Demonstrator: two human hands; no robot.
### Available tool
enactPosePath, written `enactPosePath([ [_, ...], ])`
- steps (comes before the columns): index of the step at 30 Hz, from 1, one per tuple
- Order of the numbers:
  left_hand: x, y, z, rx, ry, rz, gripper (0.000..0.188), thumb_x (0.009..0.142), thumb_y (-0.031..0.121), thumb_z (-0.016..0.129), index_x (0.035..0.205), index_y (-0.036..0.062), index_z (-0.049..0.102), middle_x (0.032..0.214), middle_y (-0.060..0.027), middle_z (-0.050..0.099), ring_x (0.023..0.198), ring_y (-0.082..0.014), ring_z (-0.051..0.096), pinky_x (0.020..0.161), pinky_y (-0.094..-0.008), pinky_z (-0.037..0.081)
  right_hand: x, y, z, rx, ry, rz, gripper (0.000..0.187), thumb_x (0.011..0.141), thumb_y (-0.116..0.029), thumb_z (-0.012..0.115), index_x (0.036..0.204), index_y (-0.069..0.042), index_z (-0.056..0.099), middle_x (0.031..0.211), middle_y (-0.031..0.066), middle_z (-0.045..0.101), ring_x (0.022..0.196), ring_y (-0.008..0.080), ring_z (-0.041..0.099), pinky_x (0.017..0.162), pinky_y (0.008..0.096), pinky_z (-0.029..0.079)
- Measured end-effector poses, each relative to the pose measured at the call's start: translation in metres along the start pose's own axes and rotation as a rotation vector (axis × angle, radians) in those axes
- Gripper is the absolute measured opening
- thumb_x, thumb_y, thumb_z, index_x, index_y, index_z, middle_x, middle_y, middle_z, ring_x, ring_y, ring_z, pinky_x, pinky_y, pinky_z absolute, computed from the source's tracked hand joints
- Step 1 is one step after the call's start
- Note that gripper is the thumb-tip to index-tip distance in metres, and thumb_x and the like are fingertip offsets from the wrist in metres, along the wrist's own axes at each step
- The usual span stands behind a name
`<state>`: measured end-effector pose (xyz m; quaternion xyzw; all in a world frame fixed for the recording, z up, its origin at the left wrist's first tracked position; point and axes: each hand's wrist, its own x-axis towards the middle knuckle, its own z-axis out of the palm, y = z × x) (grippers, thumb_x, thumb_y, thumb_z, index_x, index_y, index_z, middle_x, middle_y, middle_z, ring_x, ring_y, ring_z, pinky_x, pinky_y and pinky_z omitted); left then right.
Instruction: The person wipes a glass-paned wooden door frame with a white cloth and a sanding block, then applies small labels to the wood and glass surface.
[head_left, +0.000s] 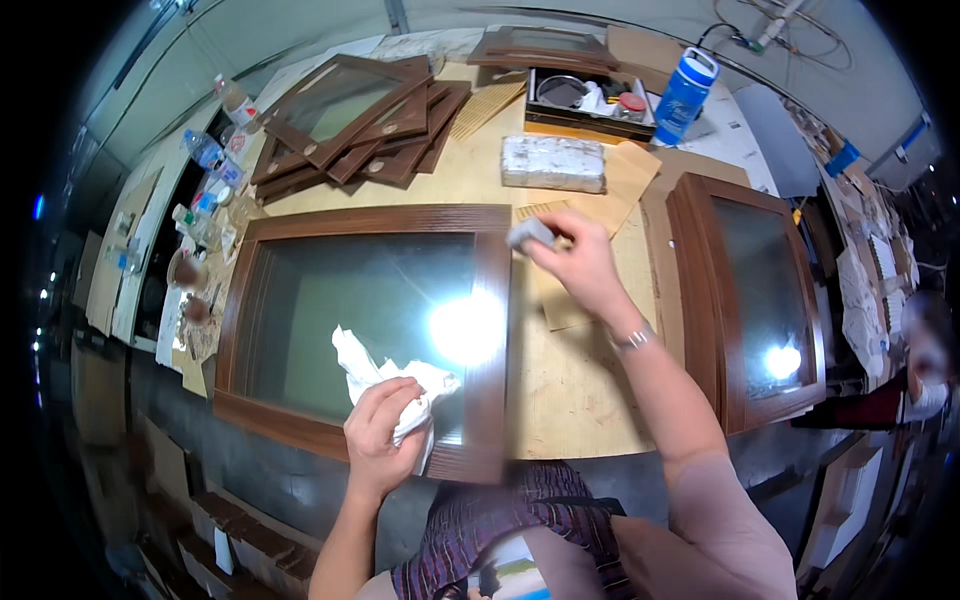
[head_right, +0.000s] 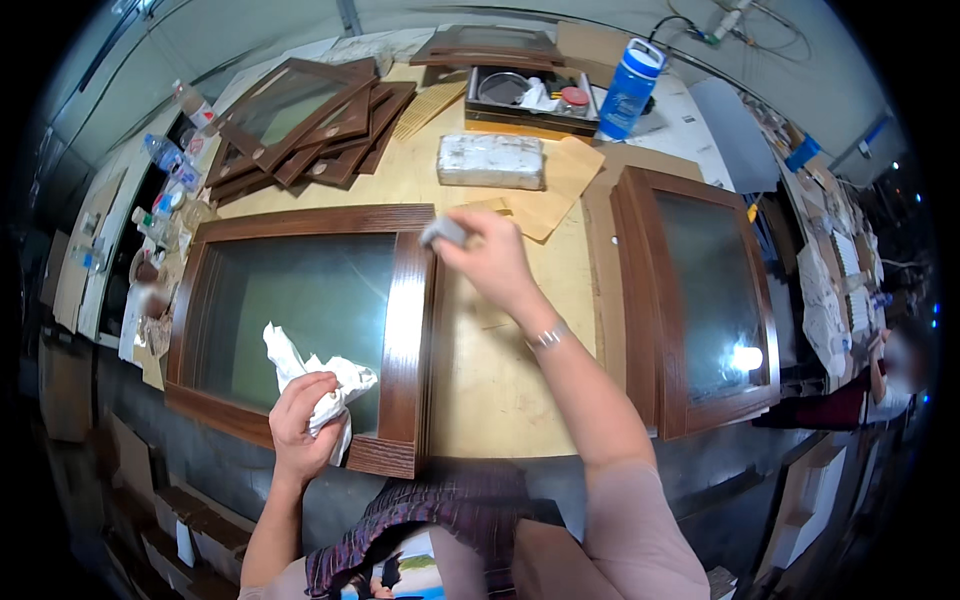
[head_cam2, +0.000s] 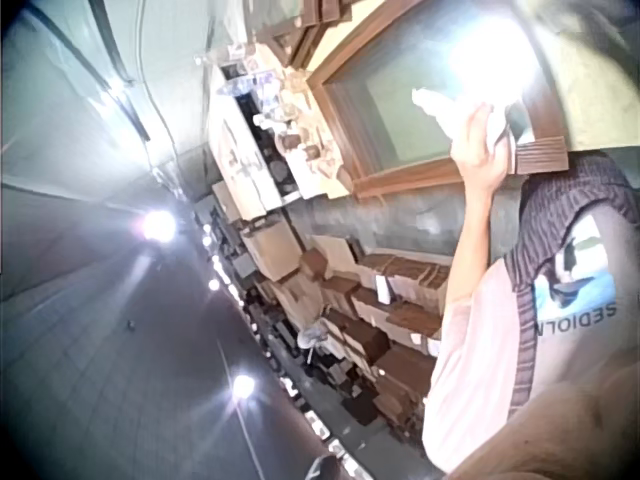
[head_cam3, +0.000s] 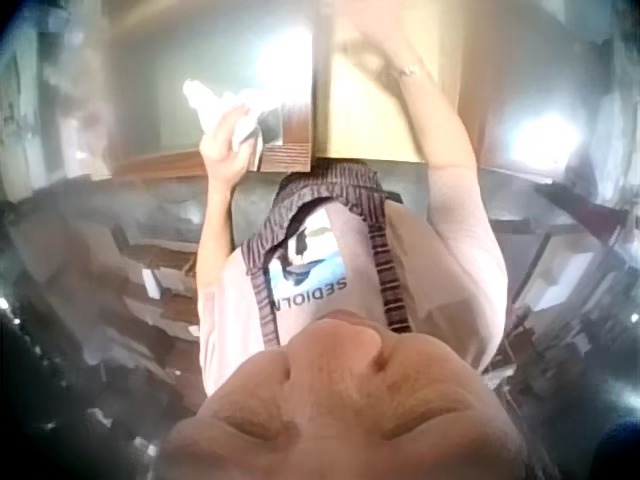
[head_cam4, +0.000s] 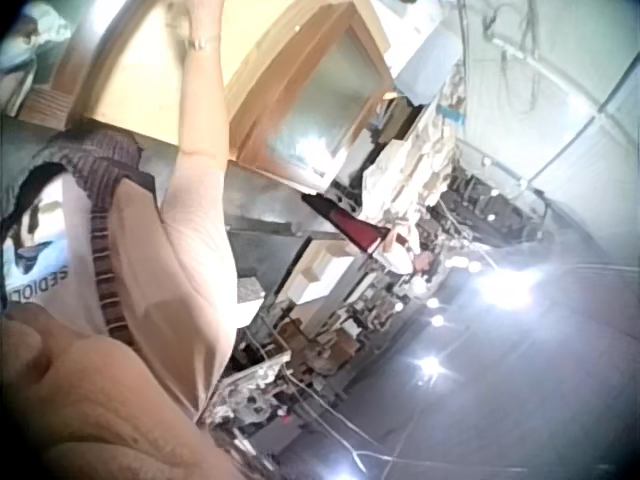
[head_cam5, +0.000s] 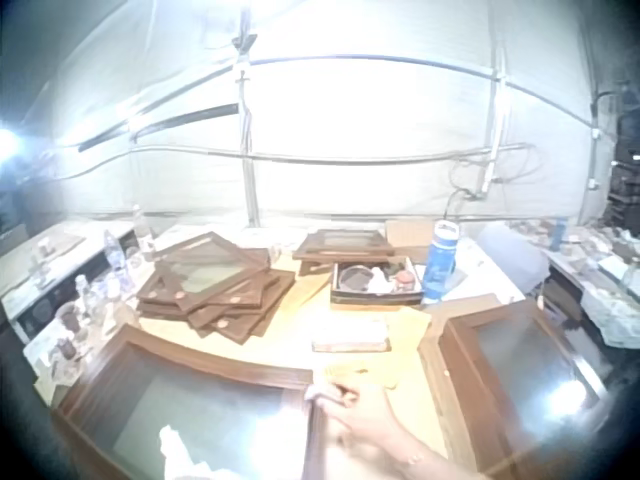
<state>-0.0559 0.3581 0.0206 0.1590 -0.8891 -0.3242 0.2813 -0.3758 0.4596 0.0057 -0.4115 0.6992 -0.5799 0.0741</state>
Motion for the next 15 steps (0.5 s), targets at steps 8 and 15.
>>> enactPosePath([
  [8, -0.007, -0.004, -0.004, -0.031, 0.013, 0.031, 0.041, 0.069, -0.002, 0.071, 0.11, 0.0011, 0.068, 0.111, -0.0174, 0.068, 0.098, -0.035, 0.068, 0.085, -0.0391, 0.054, -0.064, -0.024, 0.019, 0.012, -0.3, 0.097, 0.024, 0.08, -0.014, 0.073, 0.102, -0.003, 0.073, 0.095, 0.006, 0.069, 0.085, 0.0148, 0.064, 0.072, 0.0307, 0.054],
  [15, -0.005, -0.006, -0.002, -0.067, 0.012, 0.061, 0.04, 0.07, 0.001, 0.074, 0.11, 0.0031, 0.068, 0.109, -0.0165, 0.069, 0.098, -0.0353, 0.068, 0.084, -0.0404, 0.054, -0.198, -0.101, -0.005, 0.23, -0.621, 0.304, 0.032, 0.079, -0.011, 0.077, 0.109, -0.002, 0.071, 0.093, 0.0075, 0.068, 0.086, 0.0182, 0.065, 0.076, 0.0307, 0.052],
])
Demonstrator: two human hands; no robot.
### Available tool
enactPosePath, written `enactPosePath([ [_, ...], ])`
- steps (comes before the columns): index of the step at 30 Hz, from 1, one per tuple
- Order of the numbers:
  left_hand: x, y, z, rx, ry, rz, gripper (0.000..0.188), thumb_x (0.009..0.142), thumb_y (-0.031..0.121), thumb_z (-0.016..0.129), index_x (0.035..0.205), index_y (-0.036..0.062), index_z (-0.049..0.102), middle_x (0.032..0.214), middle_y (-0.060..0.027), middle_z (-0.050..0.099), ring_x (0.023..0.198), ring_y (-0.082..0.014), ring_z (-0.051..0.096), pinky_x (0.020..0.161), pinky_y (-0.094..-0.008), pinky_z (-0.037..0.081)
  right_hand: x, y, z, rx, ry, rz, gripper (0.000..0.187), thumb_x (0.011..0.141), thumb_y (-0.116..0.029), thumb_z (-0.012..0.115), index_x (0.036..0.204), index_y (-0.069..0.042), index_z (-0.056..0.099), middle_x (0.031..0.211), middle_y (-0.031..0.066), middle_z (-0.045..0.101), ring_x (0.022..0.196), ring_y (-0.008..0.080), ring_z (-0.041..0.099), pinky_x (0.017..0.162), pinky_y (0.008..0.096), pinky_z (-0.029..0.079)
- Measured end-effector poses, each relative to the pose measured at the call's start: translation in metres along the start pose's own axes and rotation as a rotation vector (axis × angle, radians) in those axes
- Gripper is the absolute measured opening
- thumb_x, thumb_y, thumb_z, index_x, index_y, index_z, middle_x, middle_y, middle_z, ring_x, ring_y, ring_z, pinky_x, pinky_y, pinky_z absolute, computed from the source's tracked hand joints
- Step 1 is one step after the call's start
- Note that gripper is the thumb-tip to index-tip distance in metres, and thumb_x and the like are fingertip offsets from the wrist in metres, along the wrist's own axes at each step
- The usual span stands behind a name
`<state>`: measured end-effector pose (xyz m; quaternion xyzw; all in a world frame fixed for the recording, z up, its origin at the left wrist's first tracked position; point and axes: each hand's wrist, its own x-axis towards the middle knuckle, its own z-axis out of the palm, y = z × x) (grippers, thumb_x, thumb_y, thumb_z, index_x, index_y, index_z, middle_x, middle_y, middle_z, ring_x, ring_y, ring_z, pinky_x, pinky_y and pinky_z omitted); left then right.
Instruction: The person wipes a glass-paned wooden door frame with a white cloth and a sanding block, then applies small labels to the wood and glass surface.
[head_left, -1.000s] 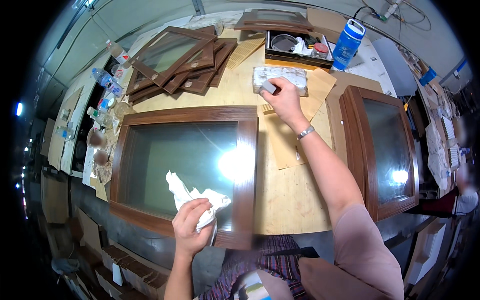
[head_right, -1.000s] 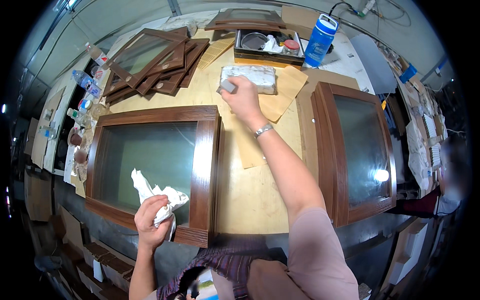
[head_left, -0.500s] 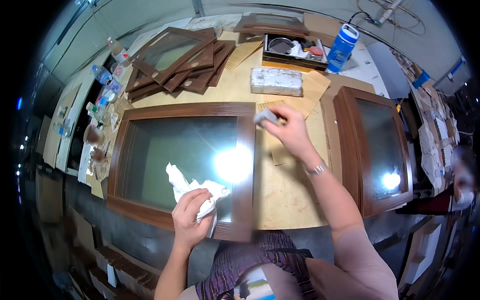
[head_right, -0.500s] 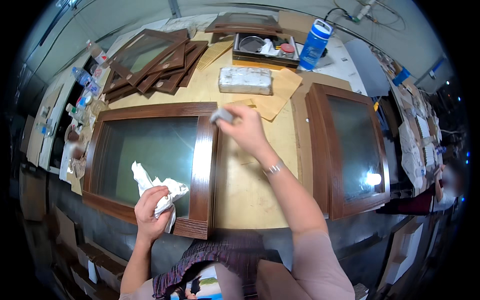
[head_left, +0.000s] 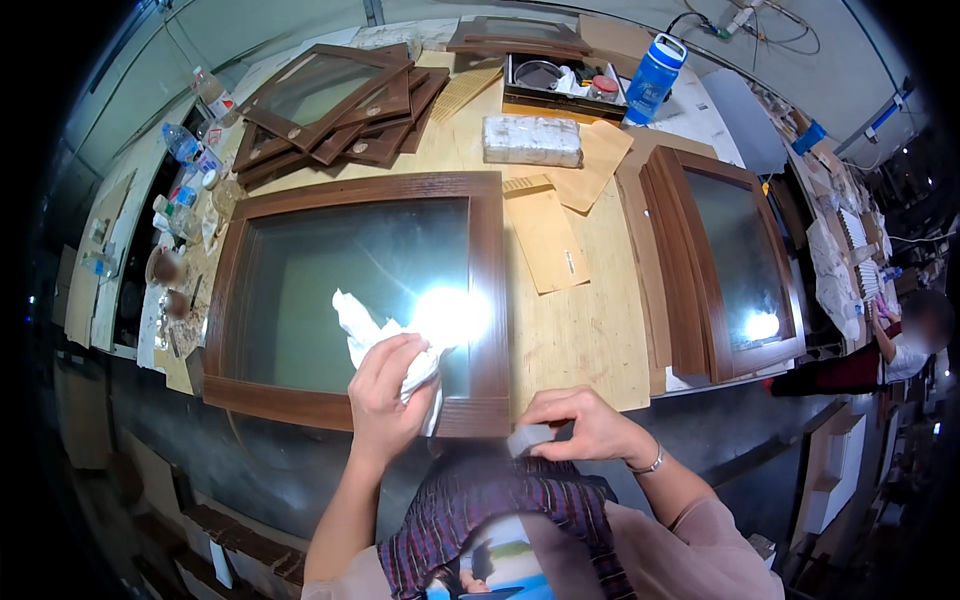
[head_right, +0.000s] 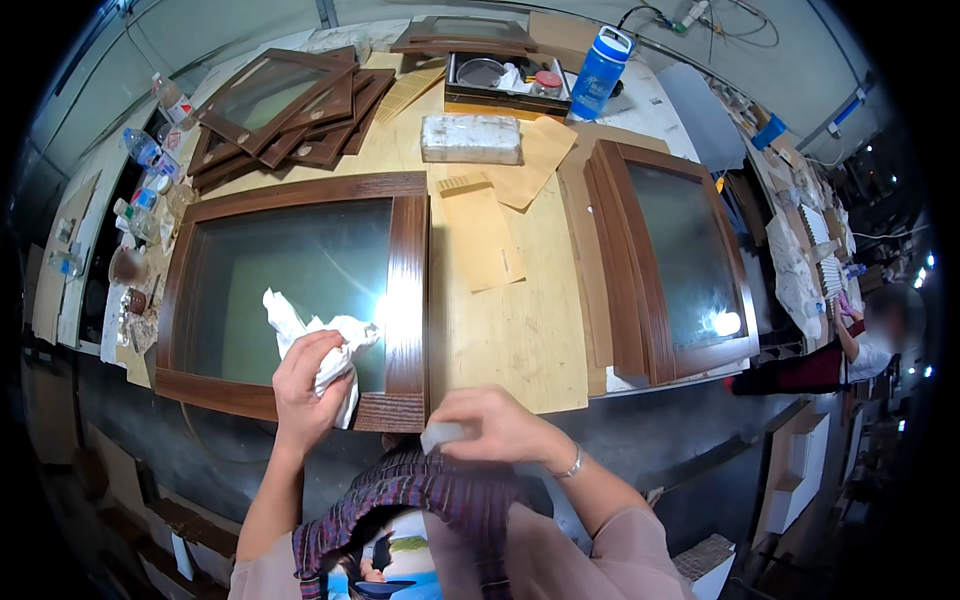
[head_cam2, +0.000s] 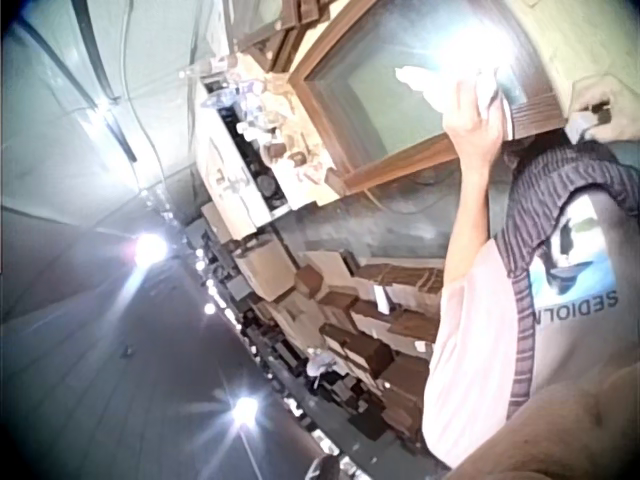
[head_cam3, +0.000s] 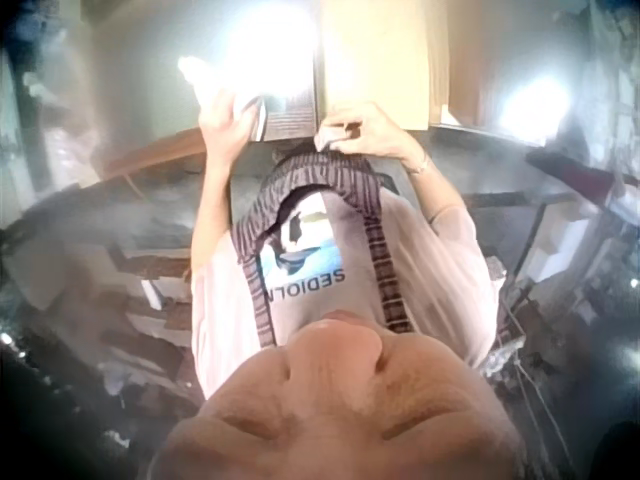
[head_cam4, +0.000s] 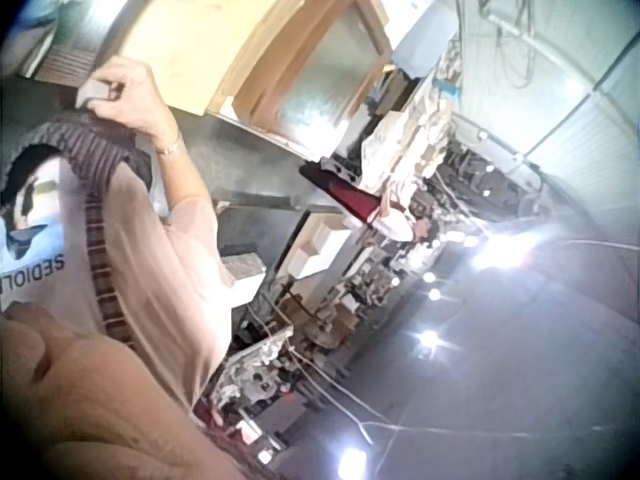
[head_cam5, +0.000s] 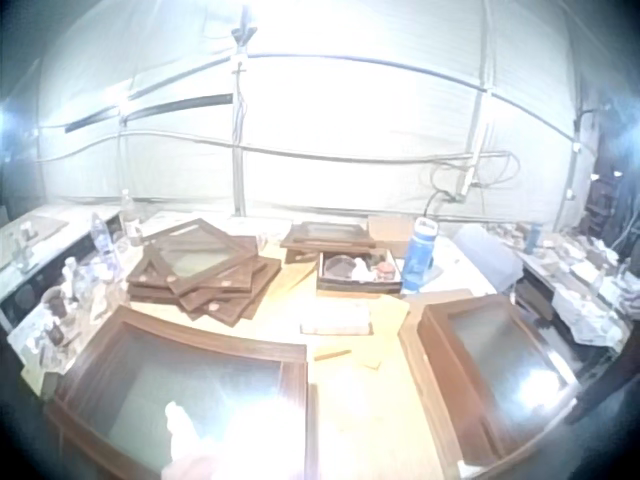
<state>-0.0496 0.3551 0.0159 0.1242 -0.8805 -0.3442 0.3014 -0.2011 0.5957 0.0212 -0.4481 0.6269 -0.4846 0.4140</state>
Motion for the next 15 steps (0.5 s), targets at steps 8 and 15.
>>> enactPosePath([
  [8, 0.0, 0.009, -0.005, 0.008, -0.069, 0.105, 0.045, 0.067, 0.003, 0.074, 0.112, 0.003, 0.067, 0.112, -0.017, 0.068, 0.101, -0.0356, 0.067, 0.088, -0.0412, 0.054, 0.035, -0.006, -0.005, 0.222, 0.54, -0.061, 0.037, 0.091, -0.009, 0.072, 0.123, 0.004, 0.058, 0.109, 0.007, 0.067, 0.104, 0.0158, 0.065, 0.092, 0.031, 0.052],
  [15, -0.024, -0.01, -0.066, 0.066, -0.353, 0.114, 0.045, 0.066, 0.0, 0.07, 0.11, 0.0088, 0.071, 0.116, -0.0151, 0.069, 0.106, -0.0335, 0.066, 0.093, -0.0426, 0.053, 0.037, -0.009, 0.002, 0.137, 0.604, -0.043, 0.03, 0.09, -0.007, 0.071, 0.116, 0.004, 0.061, 0.108, 0.0059, 0.066, 0.099, 0.0136, 0.065, 0.086, 0.0284, 0.053],
])
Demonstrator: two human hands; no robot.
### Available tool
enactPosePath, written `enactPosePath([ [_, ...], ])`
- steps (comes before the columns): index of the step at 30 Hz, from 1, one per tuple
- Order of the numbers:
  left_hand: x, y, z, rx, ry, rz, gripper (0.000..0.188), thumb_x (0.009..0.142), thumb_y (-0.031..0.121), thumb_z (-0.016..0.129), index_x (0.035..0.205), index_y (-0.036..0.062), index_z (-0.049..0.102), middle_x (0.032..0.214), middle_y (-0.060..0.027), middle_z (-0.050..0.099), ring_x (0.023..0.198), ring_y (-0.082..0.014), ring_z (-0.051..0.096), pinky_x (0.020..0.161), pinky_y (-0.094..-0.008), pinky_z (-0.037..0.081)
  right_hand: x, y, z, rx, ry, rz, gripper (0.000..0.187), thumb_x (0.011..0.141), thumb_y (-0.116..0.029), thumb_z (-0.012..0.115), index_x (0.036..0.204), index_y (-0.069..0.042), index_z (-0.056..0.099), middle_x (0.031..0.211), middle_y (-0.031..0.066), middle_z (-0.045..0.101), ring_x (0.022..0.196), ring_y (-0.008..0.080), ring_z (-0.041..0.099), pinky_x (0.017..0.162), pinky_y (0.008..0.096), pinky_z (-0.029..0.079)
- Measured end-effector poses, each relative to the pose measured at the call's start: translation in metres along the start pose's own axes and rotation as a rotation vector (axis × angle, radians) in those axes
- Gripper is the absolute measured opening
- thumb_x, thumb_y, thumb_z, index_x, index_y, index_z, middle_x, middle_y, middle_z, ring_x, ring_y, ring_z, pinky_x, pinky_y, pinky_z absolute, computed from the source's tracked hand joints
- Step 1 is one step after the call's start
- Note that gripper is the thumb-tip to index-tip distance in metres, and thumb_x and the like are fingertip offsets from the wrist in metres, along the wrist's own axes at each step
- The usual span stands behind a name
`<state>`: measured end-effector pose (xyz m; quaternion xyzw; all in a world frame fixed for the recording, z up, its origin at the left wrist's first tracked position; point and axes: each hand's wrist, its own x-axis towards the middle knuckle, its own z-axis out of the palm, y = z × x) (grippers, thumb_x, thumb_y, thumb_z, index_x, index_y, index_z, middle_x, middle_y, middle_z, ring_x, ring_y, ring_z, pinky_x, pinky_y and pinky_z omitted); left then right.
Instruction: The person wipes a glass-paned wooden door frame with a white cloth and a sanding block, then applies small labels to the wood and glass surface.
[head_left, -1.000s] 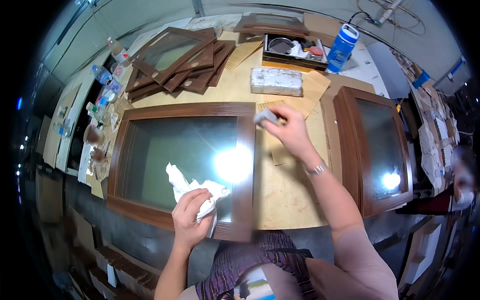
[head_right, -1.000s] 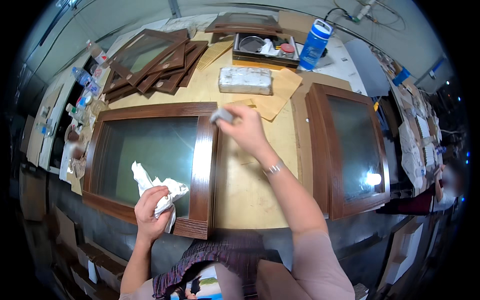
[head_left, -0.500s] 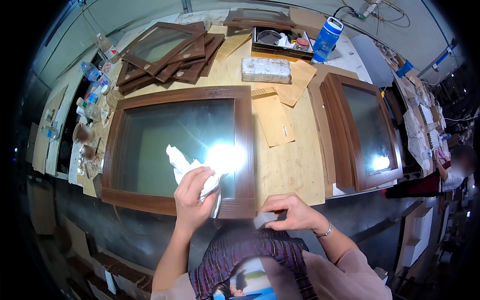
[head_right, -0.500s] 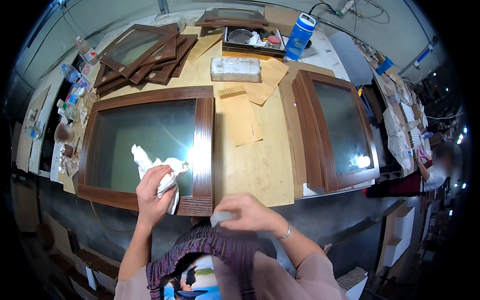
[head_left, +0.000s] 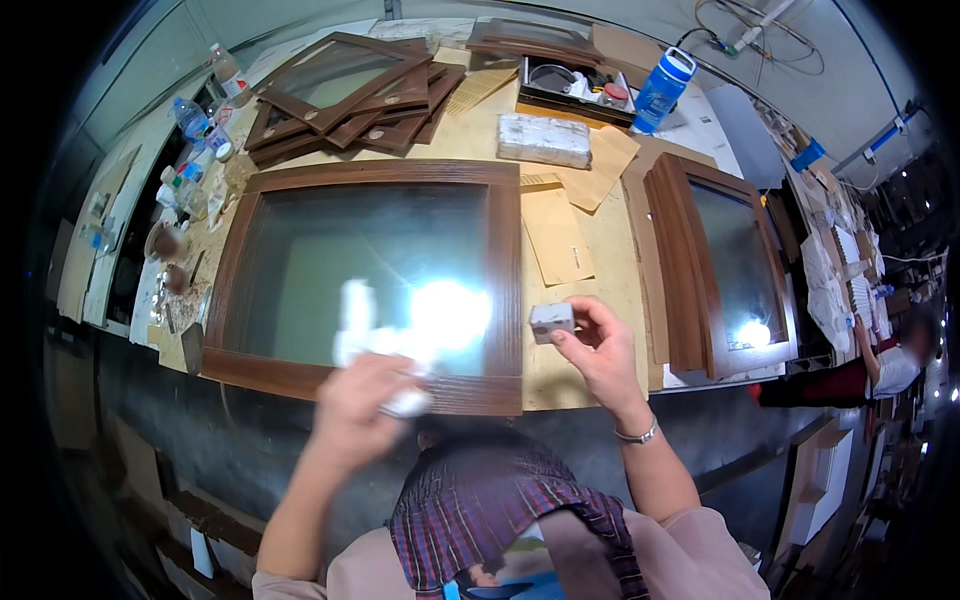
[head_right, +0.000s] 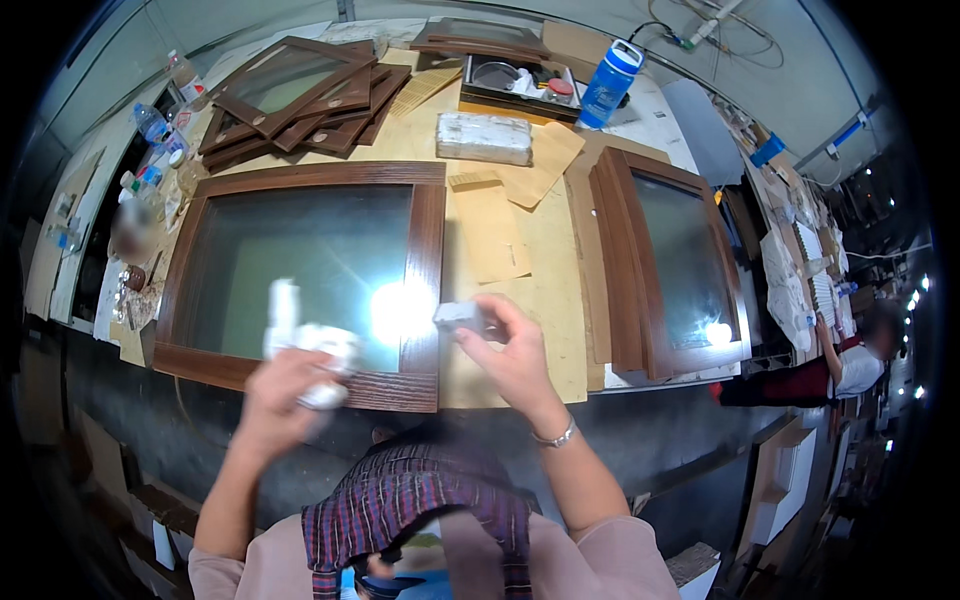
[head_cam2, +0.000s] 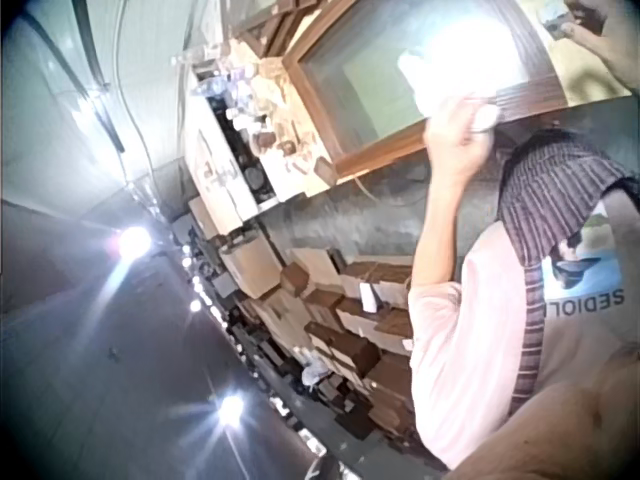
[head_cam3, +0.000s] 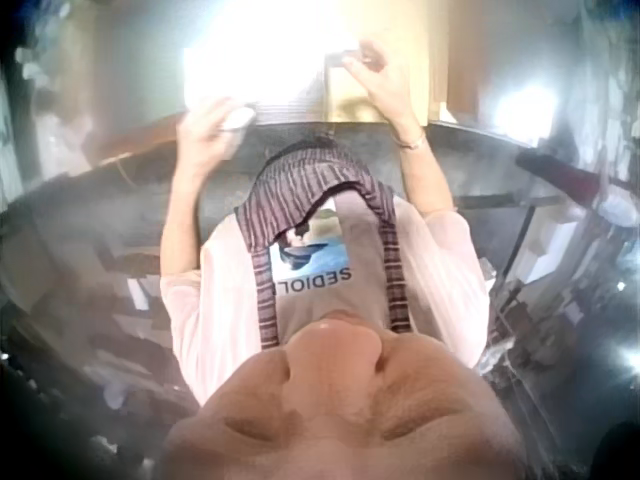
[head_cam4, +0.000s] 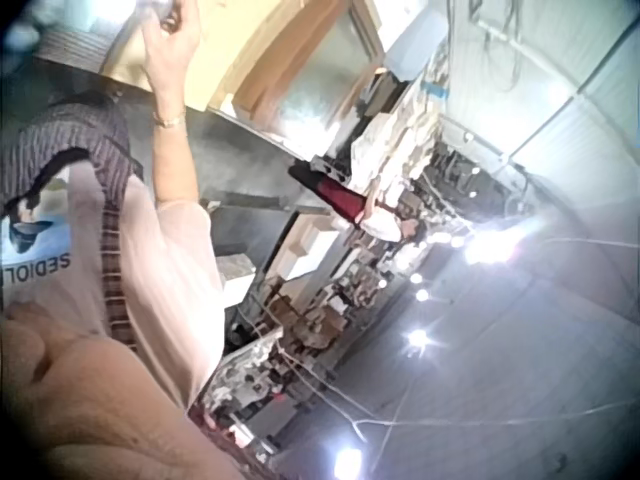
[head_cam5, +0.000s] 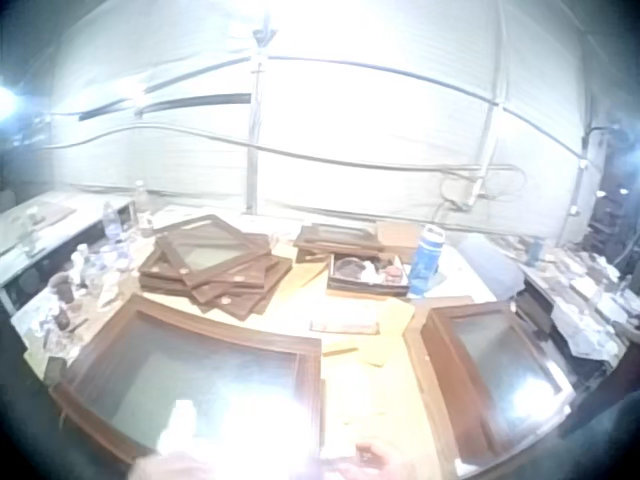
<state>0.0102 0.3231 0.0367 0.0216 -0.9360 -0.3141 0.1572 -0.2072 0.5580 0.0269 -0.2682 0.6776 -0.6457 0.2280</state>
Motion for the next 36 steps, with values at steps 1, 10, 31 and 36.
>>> enactPosePath([
  [1, -0.013, -0.016, -0.019, 0.153, 0.142, -0.102, 0.042, 0.066, -0.001, 0.067, 0.108, 0.0068, 0.071, 0.113, -0.0162, 0.07, 0.104, -0.0334, 0.067, 0.091, -0.0426, 0.054, -0.001, 0.004, -0.001, 0.016, -0.001, -0.013, 0.03, 0.09, -0.006, 0.071, 0.116, 0.004, 0.061, 0.107, 0.0059, 0.067, 0.097, 0.0131, 0.065, 0.085, 0.028, 0.053],
  [10, -0.009, 0.004, 0.006, 0.095, 0.053, -0.003, 0.032, 0.068, 0.004, 0.071, 0.1, 0.0099, 0.074, 0.108, -0.0082, 0.072, 0.105, -0.029, 0.066, 0.093, -0.0414, 0.053, 0.025, -0.01, 0.023, -0.189, -0.03, -0.11, 0.029, 0.083, -0.006, 0.073, 0.111, 0.002, 0.066, 0.102, 0.0068, 0.068, 0.092, 0.0138, 0.066, 0.081, 0.0276, 0.053],
  [31, 0.006, -0.038, 0.005, 0.251, 0.541, -0.308, 0.021, 0.07, 0.007, 0.069, 0.091, 0.007, 0.072, 0.102, -0.0038, 0.07, 0.089, -0.0278, 0.06, 0.08, -0.0396, 0.051, 0.234, -0.003, 0.033, -0.902, -0.279, -0.318, 0.027, 0.074, -0.011, 0.071, 0.098, 0.0, 0.072, 0.091, 0.0126, 0.066, 0.091, 0.0272, 0.066, 0.084, 0.0391, 0.053],
  [36, 0.003, -0.038, 0.005, 0.247, 0.549, -0.324, 0.021, 0.07, 0.007, 0.07, 0.091, 0.0068, 0.072, 0.102, -0.0045, 0.071, 0.09, -0.0281, 0.061, 0.08, -0.0393, 0.051, 0.214, -0.021, 0.024, -0.806, -0.604, -0.183, 0.03, 0.073, -0.009, 0.073, 0.099, 0.005, 0.072, 0.09, 0.0137, 0.07, 0.084, 0.0212, 0.07, 0.076, 0.0342, 0.054],
])
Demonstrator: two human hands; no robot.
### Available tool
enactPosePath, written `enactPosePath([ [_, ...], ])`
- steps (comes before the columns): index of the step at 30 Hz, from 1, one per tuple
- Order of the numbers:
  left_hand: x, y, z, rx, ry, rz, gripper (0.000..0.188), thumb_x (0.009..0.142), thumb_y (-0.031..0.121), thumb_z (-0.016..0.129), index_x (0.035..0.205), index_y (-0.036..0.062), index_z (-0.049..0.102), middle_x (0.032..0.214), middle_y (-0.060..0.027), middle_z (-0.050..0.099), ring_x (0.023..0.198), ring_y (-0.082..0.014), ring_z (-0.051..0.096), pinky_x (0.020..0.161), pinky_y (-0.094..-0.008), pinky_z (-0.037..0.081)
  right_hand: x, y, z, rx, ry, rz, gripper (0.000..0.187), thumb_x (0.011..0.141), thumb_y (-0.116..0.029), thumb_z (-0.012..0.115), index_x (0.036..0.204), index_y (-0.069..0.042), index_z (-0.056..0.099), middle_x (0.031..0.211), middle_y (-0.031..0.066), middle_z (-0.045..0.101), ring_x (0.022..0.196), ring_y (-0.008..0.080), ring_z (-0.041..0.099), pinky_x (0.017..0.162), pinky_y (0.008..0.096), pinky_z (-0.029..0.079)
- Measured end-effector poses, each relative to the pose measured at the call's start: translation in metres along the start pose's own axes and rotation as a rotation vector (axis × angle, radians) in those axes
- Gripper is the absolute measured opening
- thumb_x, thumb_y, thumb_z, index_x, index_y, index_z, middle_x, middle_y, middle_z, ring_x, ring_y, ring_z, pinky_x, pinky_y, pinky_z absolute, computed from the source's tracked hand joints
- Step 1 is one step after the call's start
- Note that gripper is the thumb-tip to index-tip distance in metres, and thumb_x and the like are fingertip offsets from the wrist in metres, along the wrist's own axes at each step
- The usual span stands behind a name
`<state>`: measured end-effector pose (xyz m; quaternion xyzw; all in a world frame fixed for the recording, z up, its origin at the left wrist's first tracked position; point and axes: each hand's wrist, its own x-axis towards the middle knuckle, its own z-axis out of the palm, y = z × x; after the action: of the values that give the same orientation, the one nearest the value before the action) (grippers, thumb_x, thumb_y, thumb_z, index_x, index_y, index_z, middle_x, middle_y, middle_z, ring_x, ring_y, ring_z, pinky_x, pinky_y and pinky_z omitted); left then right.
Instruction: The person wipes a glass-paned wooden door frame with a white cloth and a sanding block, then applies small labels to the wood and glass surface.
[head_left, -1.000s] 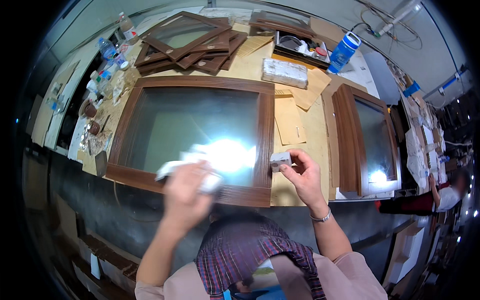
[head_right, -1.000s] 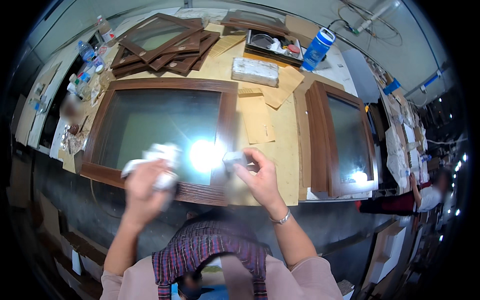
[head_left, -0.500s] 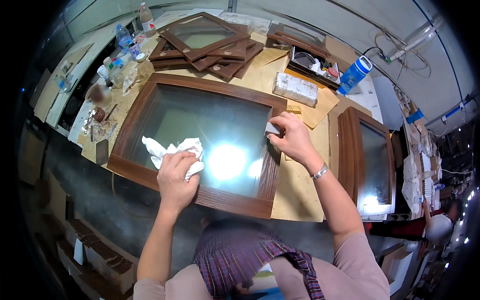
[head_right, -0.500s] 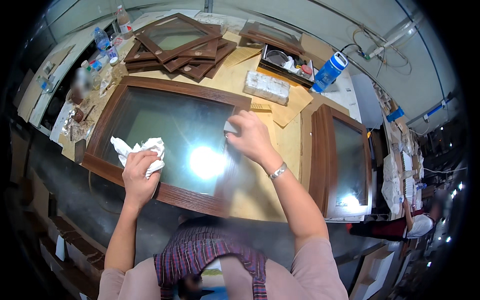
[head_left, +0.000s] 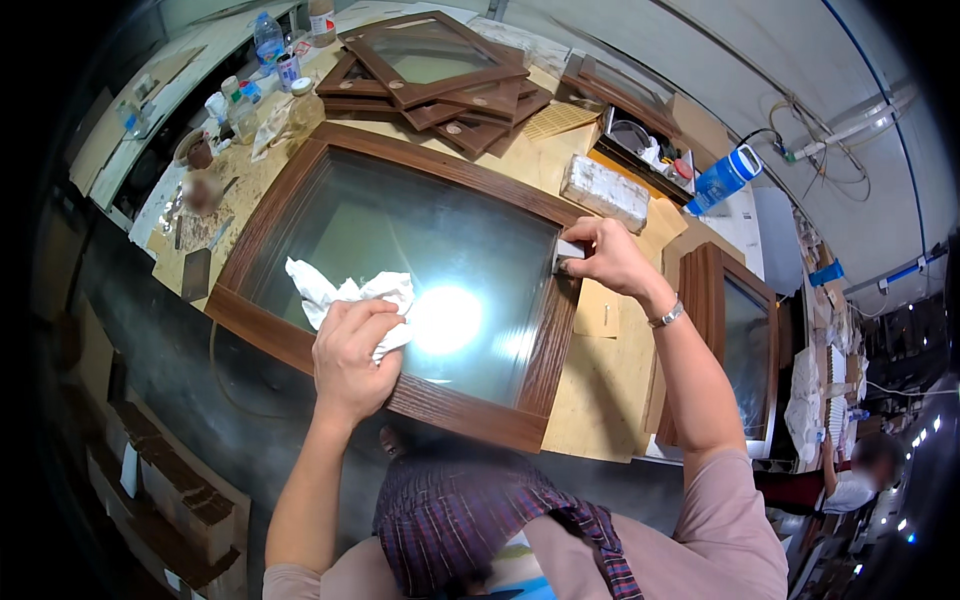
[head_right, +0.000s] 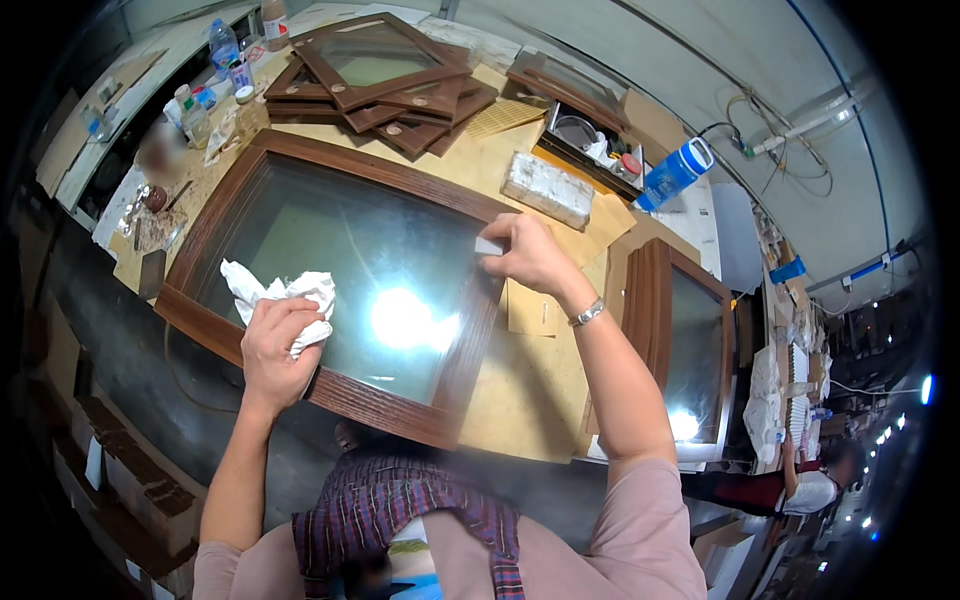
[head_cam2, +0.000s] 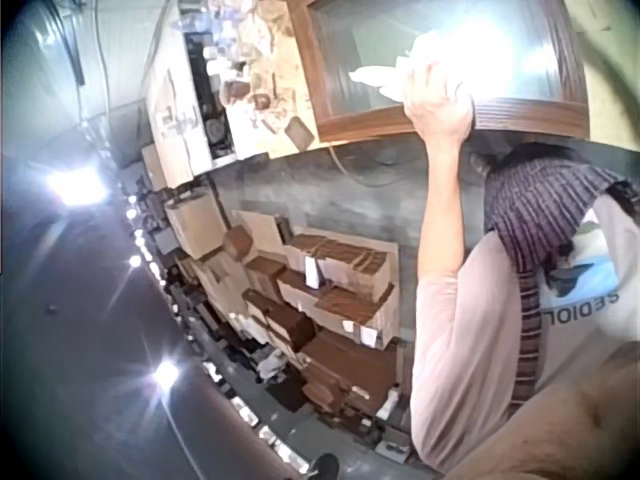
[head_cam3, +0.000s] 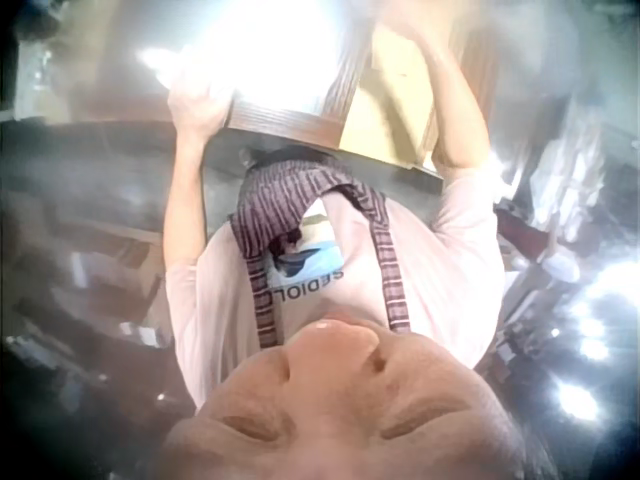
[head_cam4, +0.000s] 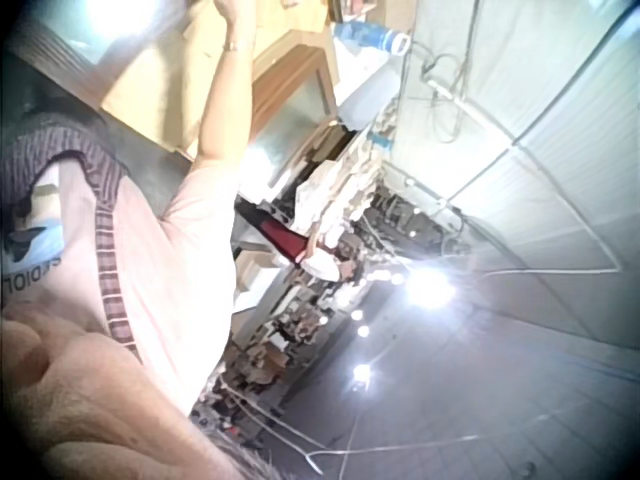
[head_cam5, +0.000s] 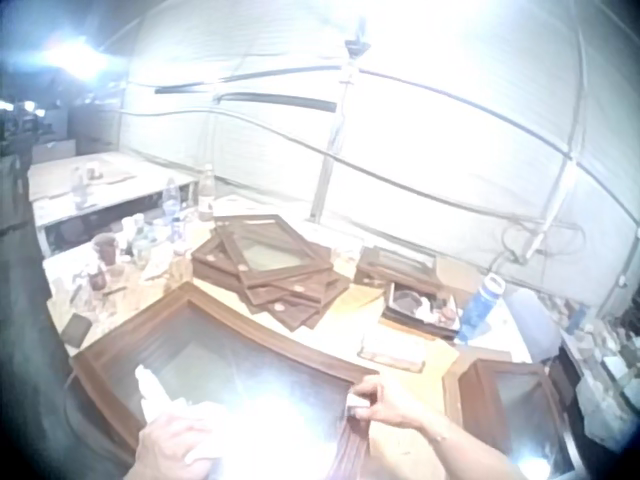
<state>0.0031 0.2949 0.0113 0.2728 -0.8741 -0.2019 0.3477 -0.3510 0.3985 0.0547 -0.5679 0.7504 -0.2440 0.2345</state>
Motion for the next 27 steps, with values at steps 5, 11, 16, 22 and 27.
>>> enactPosePath([
  [5, 0.005, 0.003, 0.001, -0.008, -0.001, 0.026, 0.022, 0.07, 0.004, 0.072, 0.092, 0.0065, 0.072, 0.103, -0.0061, 0.071, 0.091, -0.029, 0.062, 0.08, -0.0387, 0.051, 0.015, 0.012, 0.003, -0.071, 0.292, -0.023, 0.028, 0.075, 0.0, 0.073, 0.101, 0.008, 0.069, 0.087, 0.0086, 0.065, 0.068, 0.0161, 0.065, 0.063, 0.0289, 0.054],
  [11, 0.001, 0.004, -0.002, 0.003, -0.005, 0.006, 0.022, 0.071, 0.005, 0.07, 0.093, 0.0064, 0.072, 0.105, -0.0062, 0.071, 0.093, -0.029, 0.062, 0.081, -0.0386, 0.051, -0.039, -0.032, 0.031, 0.107, -0.235, -0.085, 0.027, 0.075, -0.004, 0.075, 0.1, 0.004, 0.071, 0.087, 0.0064, 0.065, 0.079, 0.0144, 0.063, 0.068, 0.0289, 0.052],
  [16, 0.0, 0.003, -0.001, -0.017, -0.008, 0.007, 0.023, 0.071, 0.004, 0.07, 0.094, 0.0059, 0.072, 0.105, -0.0062, 0.071, 0.093, -0.0286, 0.062, 0.082, -0.0388, 0.051, -0.084, -0.056, 0.045, 0.478, -0.212, -0.23, 0.023, 0.085, -0.014, 0.076, 0.102, 0.0, 0.072, 0.088, 0.0028, 0.067, 0.075, 0.0099, 0.059, 0.066, 0.0247, 0.05],
  [22, 0.016, 0.001, 0.009, -0.26, -0.08, -0.038, 0.028, 0.073, 0.002, 0.07, 0.101, 0.002, 0.071, 0.104, -0.0114, 0.071, 0.102, -0.0285, 0.064, 0.089, -0.0387, 0.05, -0.026, -0.014, 0.035, 0.631, 0.41, 0.053, 0.023, 0.099, -0.018, 0.062, 0.115, -0.001, 0.064, 0.089, 0.0023, 0.068, 0.073, 0.0056, 0.06, 0.065, 0.0217, 0.05],
  [27, 0.088, 0.062, 0.084, -0.388, -0.212, 0.121, 0.049, 0.081, 0.021, 0.072, 0.126, 0.0033, 0.064, 0.136, -0.0201, 0.058, 0.13, -0.0352, 0.051, 0.111, -0.0432, 0.039, 0.028, 0.012, 0.056, 0.931, 0.729, 0.297, 0.02, 0.098, -0.019, 0.061, 0.102, 0.0, 0.054, 0.08, 0.0059, 0.065, 0.068, 0.0101, 0.059, 0.062, 0.0259, 0.05],
])
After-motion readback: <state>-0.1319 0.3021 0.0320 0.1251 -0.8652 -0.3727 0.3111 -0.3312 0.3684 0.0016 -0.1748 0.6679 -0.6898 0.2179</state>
